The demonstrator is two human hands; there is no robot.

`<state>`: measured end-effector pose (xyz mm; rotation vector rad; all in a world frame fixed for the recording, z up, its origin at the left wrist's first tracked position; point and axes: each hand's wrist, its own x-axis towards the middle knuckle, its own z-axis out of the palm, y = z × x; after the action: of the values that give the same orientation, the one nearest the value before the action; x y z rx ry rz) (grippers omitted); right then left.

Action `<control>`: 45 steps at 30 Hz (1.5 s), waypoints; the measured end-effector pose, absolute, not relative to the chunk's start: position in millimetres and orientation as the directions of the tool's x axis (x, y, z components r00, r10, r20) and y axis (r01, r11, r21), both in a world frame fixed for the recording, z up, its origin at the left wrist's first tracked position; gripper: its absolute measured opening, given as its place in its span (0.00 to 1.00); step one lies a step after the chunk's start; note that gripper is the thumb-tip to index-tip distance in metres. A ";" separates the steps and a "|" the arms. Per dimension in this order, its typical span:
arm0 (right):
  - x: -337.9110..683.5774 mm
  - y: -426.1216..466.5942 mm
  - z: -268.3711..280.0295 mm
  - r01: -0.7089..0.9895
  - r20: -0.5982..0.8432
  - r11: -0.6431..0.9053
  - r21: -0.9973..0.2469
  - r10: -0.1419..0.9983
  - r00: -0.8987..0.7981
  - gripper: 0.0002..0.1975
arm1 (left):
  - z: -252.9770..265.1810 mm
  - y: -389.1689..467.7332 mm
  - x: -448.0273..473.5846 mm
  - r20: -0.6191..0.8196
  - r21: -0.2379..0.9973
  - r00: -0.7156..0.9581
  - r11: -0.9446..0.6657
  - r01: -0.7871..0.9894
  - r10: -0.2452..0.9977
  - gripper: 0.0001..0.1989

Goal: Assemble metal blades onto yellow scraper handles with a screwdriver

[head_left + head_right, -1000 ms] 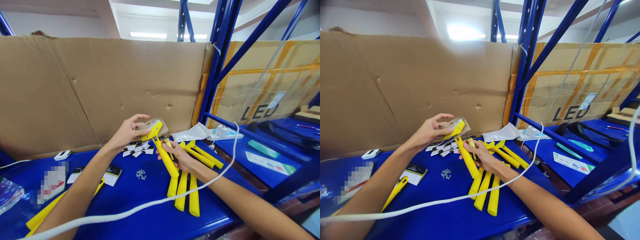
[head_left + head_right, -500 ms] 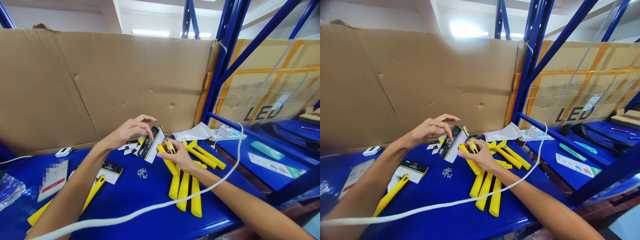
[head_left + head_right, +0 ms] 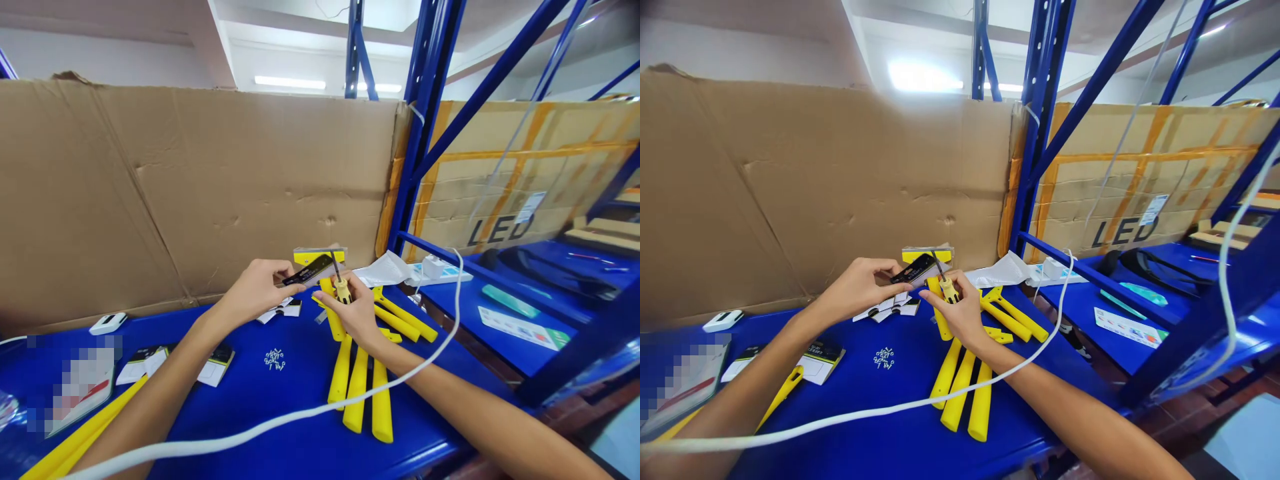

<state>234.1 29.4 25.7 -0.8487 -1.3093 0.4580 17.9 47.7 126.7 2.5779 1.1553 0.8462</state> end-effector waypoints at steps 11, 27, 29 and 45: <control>237.0 29.1 31.6 0.176 0.584 0.557 -0.811 0.757 0.292 0.24 | 102.8 55.7 23.7 0.807 0.024 0.518 -0.891 0.453 0.285 0.05; 245.4 34.1 13.5 0.507 0.867 0.791 -0.341 0.474 -0.156 0.21 | 91.3 55.7 38.4 0.165 0.979 0.398 -0.200 0.049 0.902 0.34; 248.0 32.6 12.3 0.580 0.845 0.771 -0.262 0.473 -0.247 0.28 | 105.6 46.3 31.2 0.097 0.995 0.438 -0.096 -0.024 0.894 0.36; 234.8 5.3 12.2 0.412 0.791 0.849 -0.330 0.488 -0.370 0.34 | 171.0 14.8 -67.8 0.208 0.840 0.247 -0.302 0.451 0.946 0.23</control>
<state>234.8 5.3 12.2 -0.6607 -2.0079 0.0931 -67.8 14.8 171.0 1.8702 1.2748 0.9717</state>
